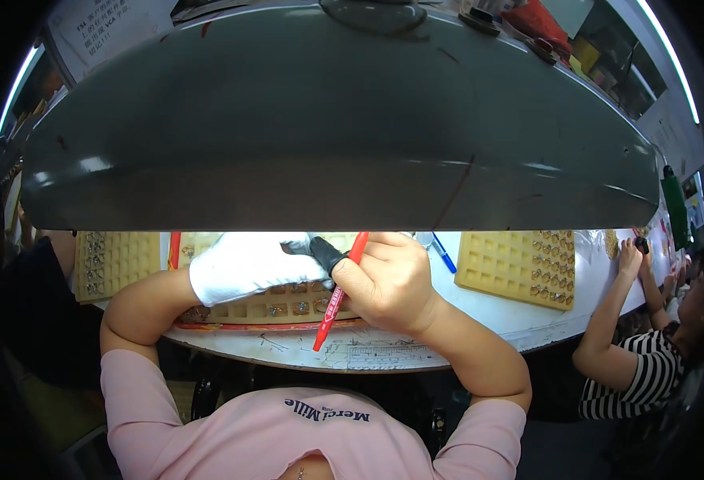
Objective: Trimming or adjusting small jewelry items in a tray using a pair of cutters.
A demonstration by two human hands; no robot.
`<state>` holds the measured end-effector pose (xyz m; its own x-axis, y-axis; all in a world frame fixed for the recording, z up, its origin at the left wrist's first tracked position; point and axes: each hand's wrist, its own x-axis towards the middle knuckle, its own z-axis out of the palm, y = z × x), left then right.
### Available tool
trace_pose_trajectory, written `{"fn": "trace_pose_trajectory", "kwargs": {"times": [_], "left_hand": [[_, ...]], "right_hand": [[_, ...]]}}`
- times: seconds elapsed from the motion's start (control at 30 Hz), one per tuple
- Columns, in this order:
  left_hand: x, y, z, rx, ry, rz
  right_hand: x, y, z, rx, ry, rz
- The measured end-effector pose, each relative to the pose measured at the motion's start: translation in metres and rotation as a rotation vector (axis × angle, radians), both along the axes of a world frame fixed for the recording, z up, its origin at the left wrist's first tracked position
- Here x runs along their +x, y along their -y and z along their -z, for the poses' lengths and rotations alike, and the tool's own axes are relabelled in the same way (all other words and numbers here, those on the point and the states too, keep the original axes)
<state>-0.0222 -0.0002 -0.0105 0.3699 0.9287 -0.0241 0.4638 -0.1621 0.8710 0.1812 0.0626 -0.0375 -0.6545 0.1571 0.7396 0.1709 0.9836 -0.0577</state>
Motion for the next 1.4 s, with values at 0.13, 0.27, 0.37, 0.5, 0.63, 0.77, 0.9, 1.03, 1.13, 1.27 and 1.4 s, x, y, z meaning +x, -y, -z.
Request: {"fn": "trace_pose_trajectory", "kwargs": {"times": [0.13, 0.27, 0.37, 0.5, 0.63, 0.77, 0.9, 1.03, 1.13, 1.27, 1.4], "left_hand": [[0.001, 0.001, -0.003, -0.137, 0.151, -0.051], [-0.001, 0.002, 0.004, -0.113, 0.127, -0.093], [0.004, 0.001, 0.000, -0.108, 0.186, -0.094], [-0.002, 0.002, 0.004, -0.196, 0.073, -0.128], [-0.002, 0.003, 0.009, -0.008, 0.037, -0.137], [-0.001, 0.001, 0.003, -0.088, -0.022, -0.094], [-0.002, 0.001, 0.000, -0.204, -0.041, -0.082], [-0.008, 0.001, 0.017, -0.113, 0.139, -0.043], [-0.009, 0.000, 0.016, -0.129, 0.100, -0.053], [-0.009, -0.002, 0.018, -0.041, 0.101, -0.005], [-0.009, -0.004, 0.012, -0.053, 0.142, 0.051]], "right_hand": [[0.003, -0.002, -0.002, 0.016, 0.046, -0.013], [0.006, -0.008, -0.001, -0.272, 0.075, -0.002], [0.007, -0.012, 0.012, -0.610, -0.054, -0.069], [0.006, 0.003, -0.014, -1.441, -0.050, -0.144], [0.005, 0.001, -0.004, -1.590, -0.098, -0.123], [0.007, 0.002, -0.005, -1.610, -0.100, -0.121], [0.003, 0.007, -0.014, -1.204, -0.117, -0.048], [0.010, -0.005, -0.001, -0.371, 0.003, 0.029], [0.010, -0.004, -0.002, -0.305, 0.026, 0.059], [0.011, -0.001, -0.003, -0.269, 0.055, 0.071], [0.005, -0.001, -0.008, -0.097, 0.027, -0.006]]}}
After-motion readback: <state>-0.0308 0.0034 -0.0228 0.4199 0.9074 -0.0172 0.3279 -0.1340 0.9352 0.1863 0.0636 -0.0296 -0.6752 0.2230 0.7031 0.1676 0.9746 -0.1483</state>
